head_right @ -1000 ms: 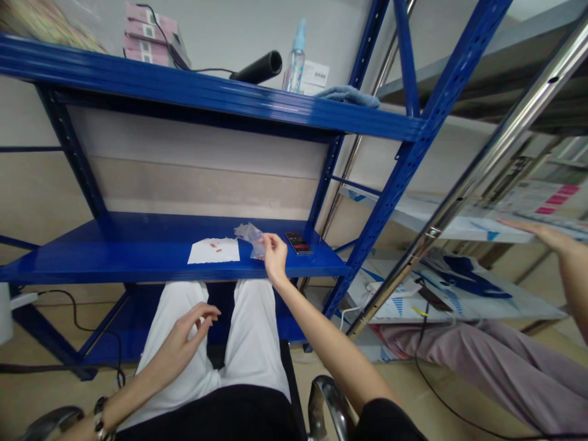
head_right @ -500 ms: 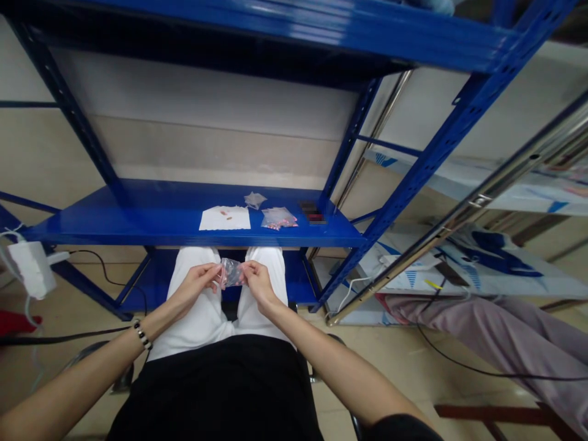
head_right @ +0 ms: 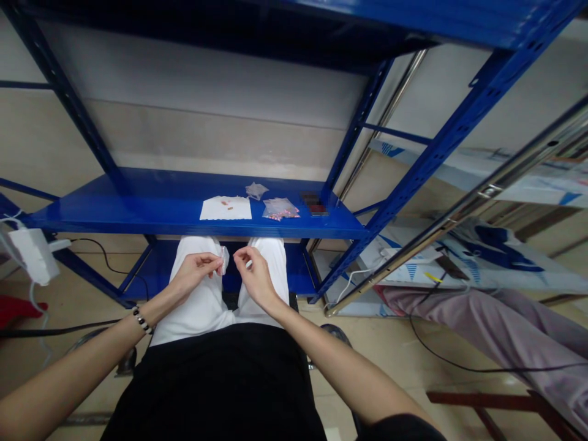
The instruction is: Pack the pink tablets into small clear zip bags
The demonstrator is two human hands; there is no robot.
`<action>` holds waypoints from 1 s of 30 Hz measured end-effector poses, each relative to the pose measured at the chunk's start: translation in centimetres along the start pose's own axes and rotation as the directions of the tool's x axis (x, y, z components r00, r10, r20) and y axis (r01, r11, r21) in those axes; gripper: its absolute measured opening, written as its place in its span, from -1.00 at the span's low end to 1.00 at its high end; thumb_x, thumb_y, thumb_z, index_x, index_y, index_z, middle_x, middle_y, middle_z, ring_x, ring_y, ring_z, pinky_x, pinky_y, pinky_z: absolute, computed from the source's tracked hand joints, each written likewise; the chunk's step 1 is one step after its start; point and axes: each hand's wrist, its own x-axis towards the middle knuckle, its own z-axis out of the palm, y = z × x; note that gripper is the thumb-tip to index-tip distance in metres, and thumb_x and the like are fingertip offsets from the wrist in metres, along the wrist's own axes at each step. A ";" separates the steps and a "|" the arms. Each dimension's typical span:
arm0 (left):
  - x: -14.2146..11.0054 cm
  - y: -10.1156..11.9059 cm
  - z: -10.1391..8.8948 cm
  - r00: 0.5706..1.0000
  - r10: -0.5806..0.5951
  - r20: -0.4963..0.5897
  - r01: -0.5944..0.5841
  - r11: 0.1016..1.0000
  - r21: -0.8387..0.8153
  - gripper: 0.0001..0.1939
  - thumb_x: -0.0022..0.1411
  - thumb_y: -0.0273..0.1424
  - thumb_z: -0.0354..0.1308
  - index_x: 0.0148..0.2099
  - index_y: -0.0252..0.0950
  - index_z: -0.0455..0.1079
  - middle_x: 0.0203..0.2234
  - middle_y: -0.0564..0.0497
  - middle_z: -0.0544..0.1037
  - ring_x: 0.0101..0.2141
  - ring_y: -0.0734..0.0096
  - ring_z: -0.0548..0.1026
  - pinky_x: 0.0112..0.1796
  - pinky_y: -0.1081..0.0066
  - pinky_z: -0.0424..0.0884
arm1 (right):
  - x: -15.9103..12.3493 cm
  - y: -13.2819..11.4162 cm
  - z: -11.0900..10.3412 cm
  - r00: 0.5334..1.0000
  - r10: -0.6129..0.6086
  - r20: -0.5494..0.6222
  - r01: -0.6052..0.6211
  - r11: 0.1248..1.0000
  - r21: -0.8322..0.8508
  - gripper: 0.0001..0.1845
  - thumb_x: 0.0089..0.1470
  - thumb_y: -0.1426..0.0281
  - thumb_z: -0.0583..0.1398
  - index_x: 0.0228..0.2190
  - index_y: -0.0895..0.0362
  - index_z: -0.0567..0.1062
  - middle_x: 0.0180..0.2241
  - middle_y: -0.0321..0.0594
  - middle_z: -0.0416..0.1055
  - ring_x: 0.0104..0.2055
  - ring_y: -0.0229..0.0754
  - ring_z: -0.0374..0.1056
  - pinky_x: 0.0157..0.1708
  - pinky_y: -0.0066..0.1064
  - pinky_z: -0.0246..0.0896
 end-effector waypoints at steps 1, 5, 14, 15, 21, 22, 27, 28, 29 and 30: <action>0.1 0.0 0.0 1.000 -0.001 0.008 0.001 1.000 0.009 -0.73 0.16 -0.22 0.24 -0.40 -0.36 0.50 -0.52 -0.05 0.55 -0.47 0.42 0.44 -0.44 0.47 0.26 | -0.2 -0.5 0.2 0.998 0.003 0.055 -0.005 1.000 0.025 -0.84 0.16 0.32 0.14 -0.27 0.11 0.48 -0.27 -0.21 0.45 -0.25 -0.21 0.36 -0.31 -0.43 0.22; 0.2 0.1 0.3 0.998 -0.028 0.061 0.029 1.000 -0.012 -0.71 0.12 -0.19 0.27 -0.39 -0.36 0.50 -0.55 -0.04 0.54 -0.50 0.43 0.44 -0.46 0.47 0.24 | -0.7 -0.9 1.2 0.985 0.084 0.150 -0.108 0.981 0.161 -0.76 0.13 0.24 0.21 -0.22 0.13 0.50 -0.35 -0.21 0.49 -0.33 -0.21 0.40 -0.36 -0.43 0.27; -0.3 0.1 0.4 0.990 -0.024 0.139 0.026 1.000 -0.008 -0.65 0.20 -0.15 0.20 -0.30 -0.40 0.48 -0.57 -0.04 0.51 -0.54 0.41 0.46 -0.52 0.48 0.22 | -1.4 -0.4 1.1 0.974 0.115 0.198 -0.159 0.961 0.225 -0.64 0.14 0.17 0.21 -0.15 0.16 0.58 -0.28 -0.12 0.57 -0.31 -0.12 0.48 -0.32 -0.36 0.39; -0.2 0.0 0.3 0.988 -0.010 0.153 0.012 1.000 -0.011 -0.65 0.21 -0.15 0.19 -0.30 -0.40 0.48 -0.57 -0.04 0.50 -0.53 0.41 0.46 -0.52 0.49 0.22 | -1.3 -0.4 0.9 0.970 0.103 0.219 -0.150 0.966 0.209 -0.63 0.15 0.17 0.20 -0.14 0.15 0.58 -0.27 -0.12 0.57 -0.29 -0.11 0.49 -0.31 -0.35 0.39; 0.3 -0.2 0.2 0.968 0.035 0.247 -0.038 0.999 0.007 -0.67 0.24 -0.17 0.16 -0.25 -0.39 0.47 -0.55 0.00 0.49 -0.52 0.44 0.45 -0.49 0.49 0.25 | -0.4 0.2 0.1 0.965 0.100 0.244 -0.141 0.978 0.155 -0.66 0.14 0.16 0.21 -0.25 0.17 0.61 -0.35 -0.13 0.57 -0.35 -0.15 0.47 -0.39 -0.41 0.35; 0.2 -0.1 0.3 0.964 0.038 0.262 -0.042 0.999 0.009 -0.67 0.24 -0.17 0.17 -0.24 -0.39 0.47 -0.54 0.00 0.49 -0.52 0.44 0.45 -0.47 0.48 0.28 | -0.3 0.4 0.0 0.964 0.101 0.245 -0.143 0.977 0.158 -0.67 0.12 0.17 0.22 -0.29 0.18 0.61 -0.37 -0.14 0.56 -0.37 -0.16 0.46 -0.41 -0.42 0.34; -0.5 1.1 0.6 0.954 0.066 0.292 -0.091 0.993 0.072 -0.71 0.24 -0.19 0.16 -0.30 -0.35 0.47 -0.45 -0.04 0.53 -0.49 0.42 0.45 -0.39 0.43 0.36 | 0.0 0.8 -0.5 0.952 0.125 0.281 -0.162 0.980 0.115 -0.81 0.05 0.33 0.23 -0.41 0.19 0.60 -0.49 -0.20 0.52 -0.48 -0.22 0.40 -0.45 -0.44 0.28; -0.7 1.4 0.7 0.956 0.068 0.285 -0.100 0.990 0.101 -0.73 0.24 -0.21 0.16 -0.32 -0.34 0.47 -0.45 -0.05 0.53 -0.49 0.42 0.45 -0.39 0.44 0.36 | 0.1 0.8 -0.6 0.947 0.125 0.295 -0.161 0.981 0.104 -0.84 0.02 0.38 0.21 -0.42 0.19 0.59 -0.51 -0.22 0.51 -0.49 -0.23 0.39 -0.45 -0.45 0.28; -0.8 1.5 0.8 0.959 0.068 0.276 -0.108 0.985 0.132 -0.76 0.23 -0.25 0.16 -0.34 -0.34 0.47 -0.46 -0.05 0.54 -0.49 0.42 0.45 -0.39 0.44 0.35 | 0.1 0.7 -0.6 0.944 0.123 0.307 -0.158 0.983 0.092 -0.86 -0.01 0.43 0.20 -0.44 0.19 0.59 -0.52 -0.23 0.51 -0.49 -0.24 0.39 -0.44 -0.45 0.27; -0.9 1.5 0.9 0.962 0.069 0.263 -0.115 0.980 0.161 -0.78 0.22 -0.29 0.15 -0.36 -0.34 0.47 -0.47 -0.04 0.54 -0.48 0.41 0.45 -0.40 0.45 0.35 | 0.1 0.7 -0.6 0.941 0.122 0.317 -0.154 0.985 0.079 -0.86 -0.05 0.48 0.19 -0.45 0.19 0.58 -0.53 -0.25 0.50 -0.49 -0.24 0.39 -0.44 -0.46 0.26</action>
